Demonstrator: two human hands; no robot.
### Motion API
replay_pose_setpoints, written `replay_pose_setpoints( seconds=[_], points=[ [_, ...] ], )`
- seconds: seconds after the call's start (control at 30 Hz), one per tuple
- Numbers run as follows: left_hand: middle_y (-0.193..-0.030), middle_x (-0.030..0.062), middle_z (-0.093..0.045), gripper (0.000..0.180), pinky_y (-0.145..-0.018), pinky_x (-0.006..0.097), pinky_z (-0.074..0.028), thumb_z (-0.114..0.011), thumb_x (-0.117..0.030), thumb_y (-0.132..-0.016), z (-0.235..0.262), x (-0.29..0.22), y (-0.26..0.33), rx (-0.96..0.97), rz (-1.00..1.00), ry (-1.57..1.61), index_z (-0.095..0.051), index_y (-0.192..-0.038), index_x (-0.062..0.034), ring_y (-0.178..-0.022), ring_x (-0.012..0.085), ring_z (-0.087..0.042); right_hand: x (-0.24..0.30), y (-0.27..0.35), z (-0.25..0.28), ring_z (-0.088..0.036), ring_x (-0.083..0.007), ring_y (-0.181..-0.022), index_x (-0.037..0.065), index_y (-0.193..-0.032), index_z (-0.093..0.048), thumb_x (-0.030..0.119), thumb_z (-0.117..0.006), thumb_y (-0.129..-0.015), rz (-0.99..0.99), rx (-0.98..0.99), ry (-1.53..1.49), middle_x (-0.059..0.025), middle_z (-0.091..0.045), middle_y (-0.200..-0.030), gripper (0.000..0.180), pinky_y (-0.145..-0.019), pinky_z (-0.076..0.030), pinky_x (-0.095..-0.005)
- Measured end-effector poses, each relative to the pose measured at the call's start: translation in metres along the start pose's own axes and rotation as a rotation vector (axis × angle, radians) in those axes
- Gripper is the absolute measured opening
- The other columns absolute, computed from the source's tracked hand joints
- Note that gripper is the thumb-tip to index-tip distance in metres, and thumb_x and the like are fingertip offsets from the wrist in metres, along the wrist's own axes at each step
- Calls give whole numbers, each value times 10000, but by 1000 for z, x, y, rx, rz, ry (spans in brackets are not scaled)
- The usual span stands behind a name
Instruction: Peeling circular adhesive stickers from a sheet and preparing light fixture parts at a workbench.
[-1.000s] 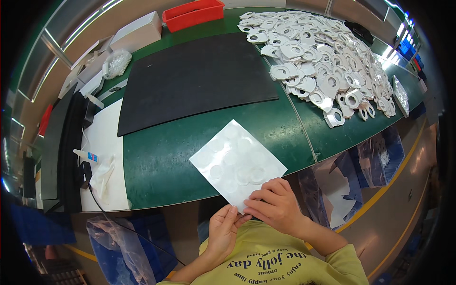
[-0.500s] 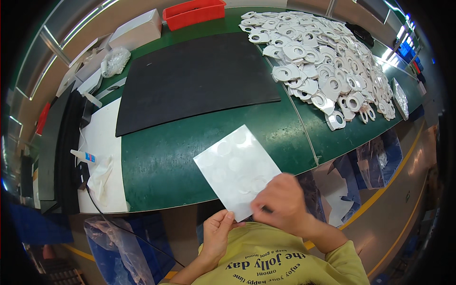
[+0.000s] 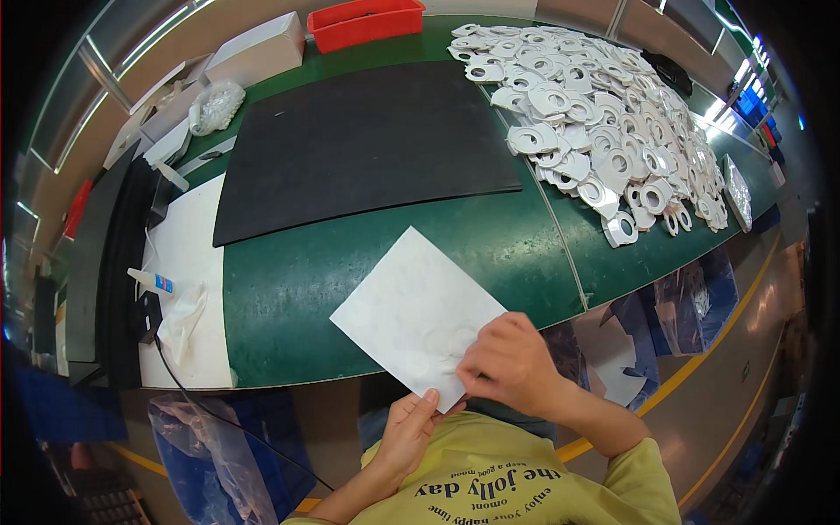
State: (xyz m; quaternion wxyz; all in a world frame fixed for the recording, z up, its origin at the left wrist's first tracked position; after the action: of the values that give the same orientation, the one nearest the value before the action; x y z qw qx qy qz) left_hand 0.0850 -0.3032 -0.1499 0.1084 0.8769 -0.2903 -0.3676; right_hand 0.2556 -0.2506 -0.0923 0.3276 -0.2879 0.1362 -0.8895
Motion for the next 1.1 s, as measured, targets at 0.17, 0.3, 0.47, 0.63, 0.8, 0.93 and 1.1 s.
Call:
replay_pose_setpoints(
  seconds=[0.17, 0.3, 0.47, 0.63, 0.8, 0.93, 1.1],
  points=[
    [-1162, 215, -603, 377, -985, 391, -440, -418, -198, -998, 9, -2, 12, -44, 77, -36, -524, -1176, 116, -1103, 277, -586, -28, -13, 25, -546, -191, -705, 64, -742, -612, -1, -706, -636, -417, -483, -283, -31, -610, -729, 156, -728, -424, -322],
    [-1158, 234, -600, 394, -980, 387, -440, -426, -196, -994, 11, 0, 11, -24, 120, -32, -506, -1194, 133, -1111, 290, -582, -30, -16, 37, -560, -191, -728, 84, -732, -632, -12, -725, -608, -399, -708, -244, -12, -631, -742, 183, -749, -441, -327],
    [-1174, 231, -592, 386, -974, 387, -447, -432, -185, -990, 14, 0, 7, -41, 127, -51, -504, -1198, 132, -1112, 293, -580, 1, -20, 18, -560, -177, -832, 74, -778, -631, 81, -722, -706, 285, -156, 162, 6, -611, -785, 116, -820, -440, -361],
    [-1125, 163, -623, 341, -929, 333, -460, -455, -189, -991, 17, -4, 8, -3, 128, -8, -561, -1149, 93, -1039, 198, -596, -1, -6, -3, -567, -168, -898, 118, -784, -639, 148, -724, -721, 127, 199, -44, 31, -615, -844, 110, -896, -424, -377],
    [-1135, 218, -616, 376, -979, 395, -445, -451, -175, -979, 25, -6, 13, -24, 161, -93, -526, -1177, 135, -1071, 284, -602, -8, -7, 8, -579, -141, -785, 81, -765, -628, 68, -680, -764, -213, 106, -212, 3, -624, -803, 54, -819, -442, -299],
    [-1164, 212, -597, 364, -954, 348, -463, -446, -166, -990, 11, -18, 15, 67, 154, -20, -518, -1190, 130, -1084, 244, -589, -36, -11, 21, -543, -51, -709, 13, -805, -631, 46, -629, -839, -742, -327, -732, 3, -630, -770, 48, -683, -435, -205],
    [-1174, 236, -586, 375, -982, 365, -451, -432, -150, -991, 7, -24, 12, 59, 189, -106, -494, -1213, 145, -1106, 274, -580, -51, -16, 31, -553, -54, -748, -17, -878, -612, 68, -604, -896, -625, -764, -899, -24, -638, -827, 87, -707, -431, -188]
  ],
)
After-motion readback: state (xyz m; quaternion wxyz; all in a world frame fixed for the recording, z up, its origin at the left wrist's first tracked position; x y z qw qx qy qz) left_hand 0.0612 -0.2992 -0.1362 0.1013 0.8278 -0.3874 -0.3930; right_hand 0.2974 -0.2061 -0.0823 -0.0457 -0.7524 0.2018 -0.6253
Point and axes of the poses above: each hand's wrist, its own y-axis away from the middle knuckle, its own z-axis out of the back of the hand, x = y × z, the point moved 2 cm from there along -y, towards the middle knuckle
